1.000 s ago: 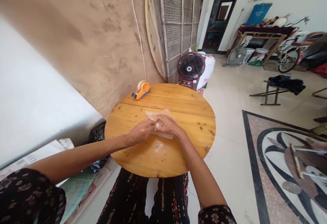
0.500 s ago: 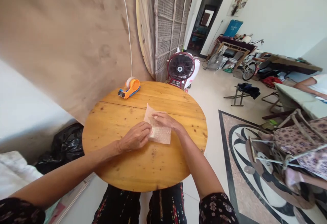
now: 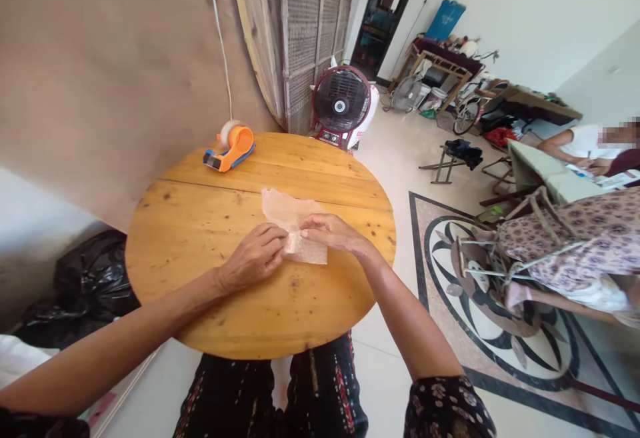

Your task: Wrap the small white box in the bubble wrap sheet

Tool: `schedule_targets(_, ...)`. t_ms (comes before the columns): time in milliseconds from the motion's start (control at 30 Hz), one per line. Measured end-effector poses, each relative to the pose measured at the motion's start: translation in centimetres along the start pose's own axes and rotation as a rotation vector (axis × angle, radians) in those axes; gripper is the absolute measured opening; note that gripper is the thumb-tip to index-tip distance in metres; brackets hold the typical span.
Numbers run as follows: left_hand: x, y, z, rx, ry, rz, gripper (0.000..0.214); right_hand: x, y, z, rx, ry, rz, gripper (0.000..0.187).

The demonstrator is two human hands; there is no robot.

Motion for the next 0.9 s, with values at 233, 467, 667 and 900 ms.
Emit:
schedule_targets(233,0.7,-0.2,-0.1,0.081,0.152,-0.024,0.021,0.2,-1.6,-1.2,-0.011,-0.130,-0.027,0.029)
schedule_targets(467,1.4,-0.6,-0.6,0.192,0.318,-0.072,0.032,-0.5,-0.7,-0.2,-0.256,-0.254,-0.076,0.027)
schedule_targets(667,1.8,-0.6,-1.2,0.230,0.393,-0.089,0.045,0.7,-1.1,-1.5,-0.627,-0.150,-0.190,0.028)
schedule_targets(900,2.2,-0.8,-1.3,0.260,0.513,-0.064,0.032,-1.0,-1.2,-0.1,-0.656,-0.341,-0.147,0.011)
Point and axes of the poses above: each hand's wrist, its own x-axis towards the middle knuckle, its own z-axis out of the back of the hand, y = z × x, the point moved 7 cm from there along x, towards the middle knuckle, and after that the axes turned 8 degrees about -y, right-handed, at the moved point
